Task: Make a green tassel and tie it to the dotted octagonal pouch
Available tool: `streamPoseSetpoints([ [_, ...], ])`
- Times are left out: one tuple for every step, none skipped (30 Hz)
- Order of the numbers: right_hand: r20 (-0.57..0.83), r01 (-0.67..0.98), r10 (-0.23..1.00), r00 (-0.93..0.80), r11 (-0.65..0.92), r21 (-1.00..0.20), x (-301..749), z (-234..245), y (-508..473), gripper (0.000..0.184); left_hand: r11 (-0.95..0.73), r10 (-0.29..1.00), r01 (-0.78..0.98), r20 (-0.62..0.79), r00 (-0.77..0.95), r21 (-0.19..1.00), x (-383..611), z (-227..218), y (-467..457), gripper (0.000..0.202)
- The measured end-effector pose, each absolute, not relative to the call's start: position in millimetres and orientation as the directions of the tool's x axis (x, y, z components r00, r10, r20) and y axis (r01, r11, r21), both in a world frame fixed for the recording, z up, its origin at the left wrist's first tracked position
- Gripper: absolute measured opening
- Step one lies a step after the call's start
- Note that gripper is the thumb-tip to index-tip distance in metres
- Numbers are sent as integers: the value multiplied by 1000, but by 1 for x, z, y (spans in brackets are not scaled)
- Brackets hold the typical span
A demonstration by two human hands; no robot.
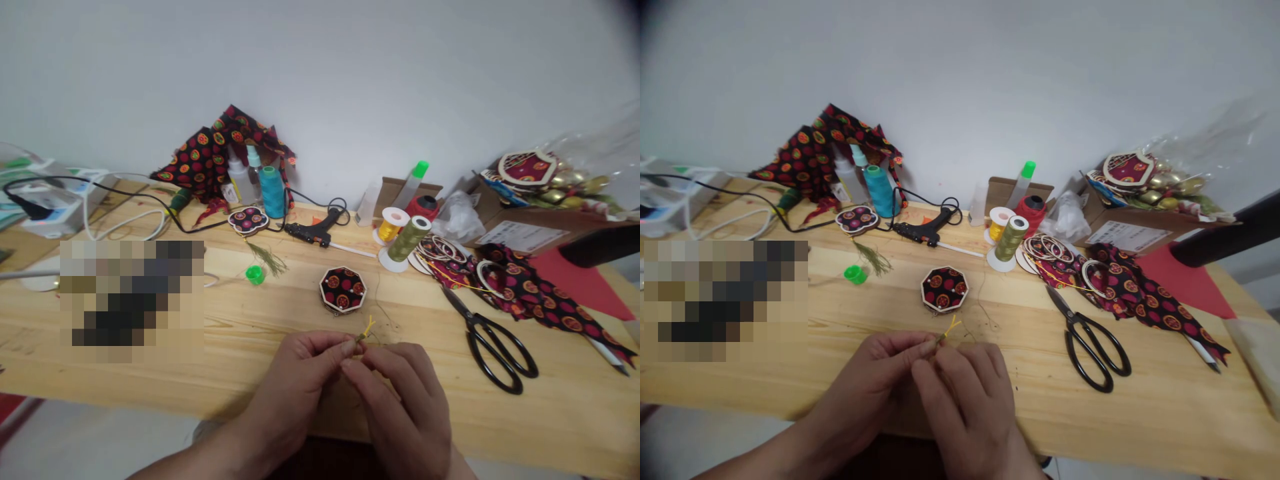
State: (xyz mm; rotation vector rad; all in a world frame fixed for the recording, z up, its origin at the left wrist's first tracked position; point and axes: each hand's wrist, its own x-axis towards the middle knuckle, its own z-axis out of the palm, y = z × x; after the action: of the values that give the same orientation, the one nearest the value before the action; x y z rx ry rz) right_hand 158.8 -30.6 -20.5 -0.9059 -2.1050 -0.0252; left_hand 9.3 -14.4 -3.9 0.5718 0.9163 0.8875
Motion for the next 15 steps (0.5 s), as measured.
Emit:
streamPoseSetpoints([
  [698,613,586,-410,744,-265,159,-19,-30,21,527,848,-404,-432,308,747,9,-4,-15,12],
  [702,615,579,-415,747,-252,158,-18,-29,21,528,847,-402,-433,307,748,9,-5,-15,12],
  [707,615,572,-416,750,-245,158,-17,-28,21,530,846,-401,-434,309,747,9,-5,-15,12],
  [711,614,569,-414,751,-243,158,-16,-27,20,531,845,-398,-436,309,748,9,-6,-15,13],
  [715,613,568,-407,750,-247,157,-15,-27,20,531,845,-393,-436,310,751,9,-6,-15,13],
  [711,612,575,-405,748,-257,157,-14,-26,20,532,844,-385,-436,313,754,9,-6,-15,13],
  [706,609,586,-399,744,-273,157,-14,-26,20,532,843,-381,-435,316,756,9,-7,-15,13],
  [700,601,593,-397,745,-290,157,-14,-26,20,532,843,-381,-432,320,756,9,-7,-15,13],
  [699,589,594,-397,749,-303,157,-14,-26,19,531,844,-386,-429,323,754,9,-6,-14,12],
  [700,574,593,-399,757,-314,157,-15,-26,19,532,844,-393,-427,325,750,9,-5,-14,12],
  [702,557,587,-404,766,-321,157,-16,-26,18,534,843,-401,-428,327,744,10,-4,-13,12],
  [703,543,582,-409,774,-325,157,-16,-27,18,536,842,-405,-431,325,741,10,-3,-13,13],
  [706,535,577,-410,779,-326,157,-17,-27,18,536,842,-401,-434,321,743,10,-2,-12,13],
  [705,533,578,-411,780,-329,157,-18,-28,18,535,842,-393,-438,314,748,10,-1,-12,13],
  [702,533,583,-409,777,-335,157,-19,-29,18,536,842,-380,-444,307,754,10,0,-12,13],
])
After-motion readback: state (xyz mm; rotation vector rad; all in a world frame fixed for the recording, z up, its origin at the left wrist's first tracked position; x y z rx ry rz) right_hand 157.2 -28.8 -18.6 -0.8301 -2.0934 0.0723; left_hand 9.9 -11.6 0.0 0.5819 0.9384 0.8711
